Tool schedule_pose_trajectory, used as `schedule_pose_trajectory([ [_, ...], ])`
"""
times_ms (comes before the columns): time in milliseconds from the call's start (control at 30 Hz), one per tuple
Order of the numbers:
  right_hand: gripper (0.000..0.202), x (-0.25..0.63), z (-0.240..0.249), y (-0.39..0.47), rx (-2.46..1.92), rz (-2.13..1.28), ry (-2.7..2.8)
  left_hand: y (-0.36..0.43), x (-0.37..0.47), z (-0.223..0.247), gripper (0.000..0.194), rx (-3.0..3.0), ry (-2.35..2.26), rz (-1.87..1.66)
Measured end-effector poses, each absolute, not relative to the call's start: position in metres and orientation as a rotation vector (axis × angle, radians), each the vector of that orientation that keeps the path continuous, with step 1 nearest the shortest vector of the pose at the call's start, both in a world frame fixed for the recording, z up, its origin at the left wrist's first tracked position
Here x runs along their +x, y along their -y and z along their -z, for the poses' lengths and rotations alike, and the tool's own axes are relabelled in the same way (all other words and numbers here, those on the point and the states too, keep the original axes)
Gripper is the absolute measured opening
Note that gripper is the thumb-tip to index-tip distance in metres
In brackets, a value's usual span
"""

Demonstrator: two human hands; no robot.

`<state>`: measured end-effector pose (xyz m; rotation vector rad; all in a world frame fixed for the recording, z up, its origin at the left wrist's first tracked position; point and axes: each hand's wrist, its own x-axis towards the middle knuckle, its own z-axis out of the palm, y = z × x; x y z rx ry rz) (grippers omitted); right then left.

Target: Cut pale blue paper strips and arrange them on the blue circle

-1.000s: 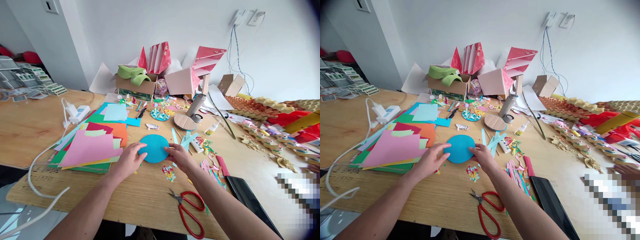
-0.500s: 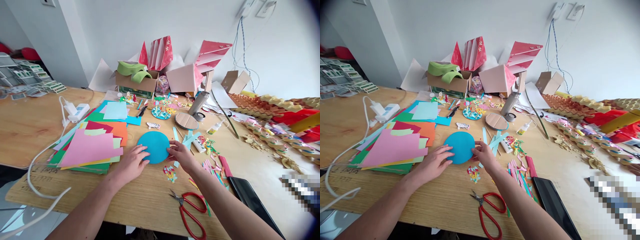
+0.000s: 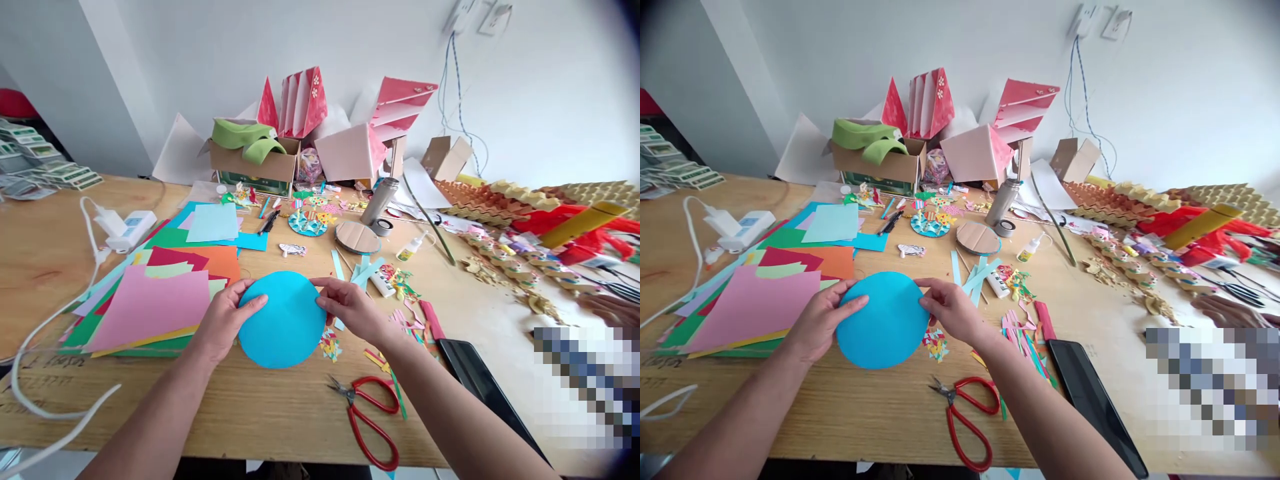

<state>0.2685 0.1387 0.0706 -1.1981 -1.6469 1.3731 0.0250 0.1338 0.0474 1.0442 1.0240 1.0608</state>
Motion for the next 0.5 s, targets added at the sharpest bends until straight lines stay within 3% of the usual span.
schedule_pose_trajectory([
  [300, 0.037, 0.342, -0.119, -0.149, -1.353, -0.804, 1.317, -0.142, 0.022, -0.049, 0.044, 0.741, -1.162, -1.411],
  [500, 0.042, 0.374, -0.119, -0.128, -1.465, -0.716, 1.277, -0.142, 0.024, -0.050, 0.049, 0.737, -1.222, -1.362],
])
